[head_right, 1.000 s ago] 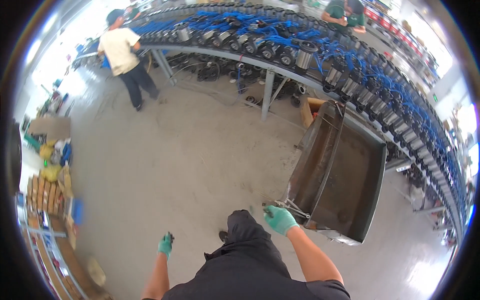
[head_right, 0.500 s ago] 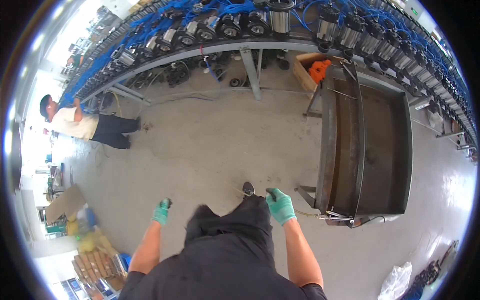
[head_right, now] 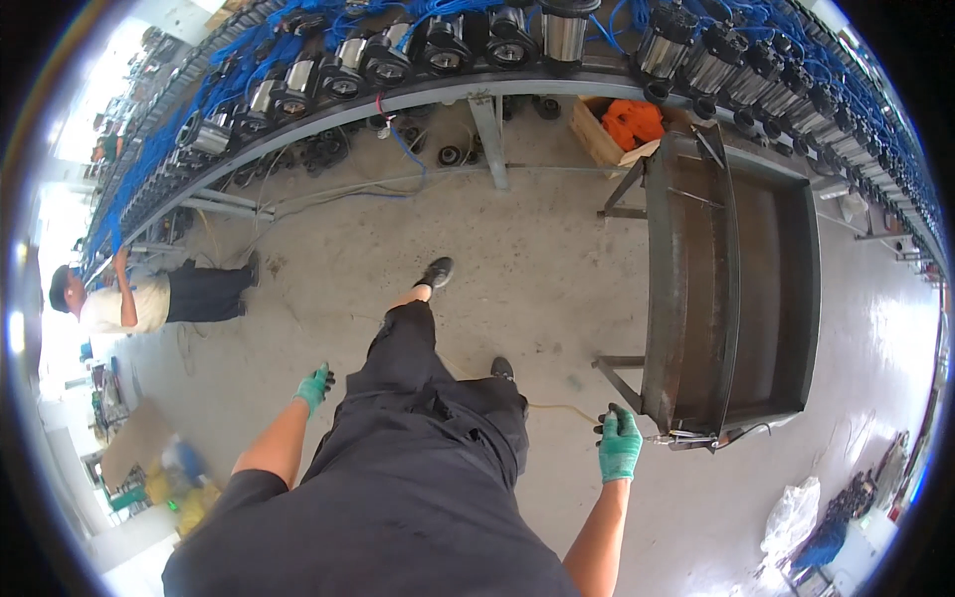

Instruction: The person rinses a metal cup and lid, fills the cup with water from a large plastic jug, and then walks across a factory floor to a line of mechanical components.

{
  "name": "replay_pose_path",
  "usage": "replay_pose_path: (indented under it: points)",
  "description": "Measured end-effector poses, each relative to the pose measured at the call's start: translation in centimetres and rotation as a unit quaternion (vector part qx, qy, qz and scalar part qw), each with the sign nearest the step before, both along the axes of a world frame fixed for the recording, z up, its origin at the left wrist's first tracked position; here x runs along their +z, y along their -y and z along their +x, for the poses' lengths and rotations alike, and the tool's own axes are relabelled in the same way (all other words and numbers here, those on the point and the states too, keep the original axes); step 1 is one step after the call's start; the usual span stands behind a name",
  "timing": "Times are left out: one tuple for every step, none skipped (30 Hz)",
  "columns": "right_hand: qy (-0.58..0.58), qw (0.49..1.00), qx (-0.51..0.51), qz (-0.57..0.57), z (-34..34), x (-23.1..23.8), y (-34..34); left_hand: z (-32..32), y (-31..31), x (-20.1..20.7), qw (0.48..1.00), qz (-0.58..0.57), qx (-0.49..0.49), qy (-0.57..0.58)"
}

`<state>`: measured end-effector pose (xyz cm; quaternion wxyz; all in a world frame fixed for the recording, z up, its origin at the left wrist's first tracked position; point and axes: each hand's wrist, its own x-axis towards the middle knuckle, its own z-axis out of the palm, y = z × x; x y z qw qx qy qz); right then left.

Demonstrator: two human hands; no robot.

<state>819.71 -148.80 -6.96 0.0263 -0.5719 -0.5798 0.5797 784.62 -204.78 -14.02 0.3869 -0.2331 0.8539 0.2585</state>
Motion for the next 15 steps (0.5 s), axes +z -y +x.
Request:
replay_pose_path:
  points:
    - [0.008, 1.000, -0.009, 0.000, -1.0, 0.3, 0.6, -2.3, -1.0, -0.6, 1.000, 0.010, -0.018, -0.002]
    - [0.019, 1.000, -0.012, 0.001, -2.2, 0.7, 1.2, -4.5, -1.9, -1.1, 1.000, 0.010, -0.027, 0.007]
    - [0.029, 0.999, -0.016, 0.001, -3.8, 0.9, 2.0, -7.1, -3.0, -1.6, 0.998, 0.000, -0.056, 0.019]
    - [0.035, 0.999, -0.027, 0.001, -5.6, 1.0, 2.9, -10.2, -3.9, -2.1, 0.996, -0.011, -0.084, 0.028]
    - [0.037, 0.998, -0.048, 0.012, -7.4, 1.1, 3.9, -13.2, -4.5, -3.6, 0.995, -0.011, -0.093, 0.035]
    - [0.039, 0.997, -0.063, 0.020, -9.3, 1.1, 4.8, -15.9, -4.6, -5.4, 0.992, -0.003, -0.126, 0.031]
    - [0.051, 0.996, -0.069, 0.018, -10.7, 1.3, 5.9, -18.3, -5.6, -6.2, 0.987, 0.007, -0.160, 0.033]
    - [0.060, 0.993, -0.101, 0.008, -12.2, 1.3, 6.9, -20.8, -6.9, -7.2, 0.991, 0.045, -0.119, 0.047]
    - [0.070, 0.988, -0.136, 0.000, -13.4, 1.2, 8.1, -23.2, -9.6, -7.8, 0.992, 0.081, -0.080, 0.063]
    - [0.087, 0.987, -0.134, -0.001, -14.8, 1.0, 9.3, -25.3, -11.1, -8.4, 0.991, 0.115, -0.050, 0.053]
    - [0.097, 0.986, -0.136, -0.005, -16.2, 1.2, 9.9, -26.9, -12.3, -9.0, 0.988, 0.149, -0.018, 0.042]
    - [0.112, 0.987, -0.116, 0.001, -17.5, 1.6, 10.6, -28.4, -13.6, -9.4, 0.988, 0.144, -0.023, 0.054]
    - [0.126, 0.988, -0.093, 0.001, -18.8, 2.0, 11.3, -29.6, -14.4, -9.2, 0.987, 0.139, -0.043, 0.071]
    - [0.130, 0.987, -0.099, -0.005, -20.1, 2.4, 11.5, -30.5, -14.4, -9.1, 0.985, 0.134, -0.064, 0.087]
    - [0.136, 0.985, -0.103, -0.006, -20.9, 2.8, 11.9, -31.4, -14.3, -9.6, 0.984, 0.133, -0.068, 0.093]
